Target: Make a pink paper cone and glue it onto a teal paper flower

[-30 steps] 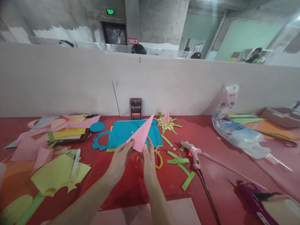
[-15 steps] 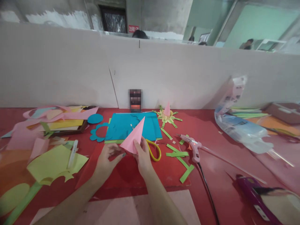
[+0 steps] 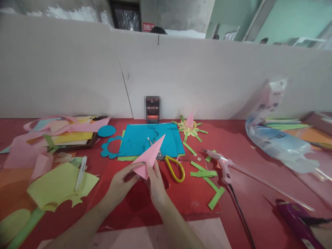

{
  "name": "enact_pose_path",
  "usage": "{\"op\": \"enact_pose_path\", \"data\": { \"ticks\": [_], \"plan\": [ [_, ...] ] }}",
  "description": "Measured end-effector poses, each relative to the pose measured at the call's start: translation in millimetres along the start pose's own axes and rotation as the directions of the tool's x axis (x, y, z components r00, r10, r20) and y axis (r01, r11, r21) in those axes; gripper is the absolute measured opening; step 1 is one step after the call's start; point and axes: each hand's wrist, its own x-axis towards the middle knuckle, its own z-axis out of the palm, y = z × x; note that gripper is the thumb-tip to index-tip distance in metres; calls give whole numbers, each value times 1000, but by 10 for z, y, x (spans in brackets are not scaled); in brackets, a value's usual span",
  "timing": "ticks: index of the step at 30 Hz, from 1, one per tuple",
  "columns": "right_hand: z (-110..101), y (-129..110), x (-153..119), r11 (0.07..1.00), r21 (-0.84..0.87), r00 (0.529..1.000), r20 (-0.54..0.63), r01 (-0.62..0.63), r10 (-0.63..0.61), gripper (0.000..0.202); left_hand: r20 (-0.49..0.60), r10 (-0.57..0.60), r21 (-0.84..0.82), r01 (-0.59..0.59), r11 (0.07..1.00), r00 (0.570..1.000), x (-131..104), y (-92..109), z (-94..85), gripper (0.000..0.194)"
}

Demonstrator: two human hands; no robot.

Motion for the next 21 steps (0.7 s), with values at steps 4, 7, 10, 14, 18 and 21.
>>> {"op": "enact_pose_path", "data": {
  "ticks": [4,7,10,14,18,21],
  "plan": [
    [-7,41,7,998,-59,999,-25,26,-28,53,-1,-5,-18,5,1000,1000,-14,35,3,37],
    [-33,74,-4,984,-159,990,-104,79,-97,53,-16,-9,-13,9,1000,1000,-21,50,2,39],
    [-46,85,-31,966,-238,979,-145,106,-143,55,-19,-6,-6,6,1000,1000,-22,59,2,40],
    [-93,143,-29,960,-268,979,-162,75,-122,55,-20,-8,-35,7,999,1000,-23,73,8,42],
    [-186,267,21,958,-269,967,-204,95,-154,54,32,-8,-9,9,1000,999,-26,79,-3,43],
    [-233,324,41,945,-302,957,-210,130,-198,51,68,-1,0,1,1000,998,-23,79,-18,45]
  ]
}}
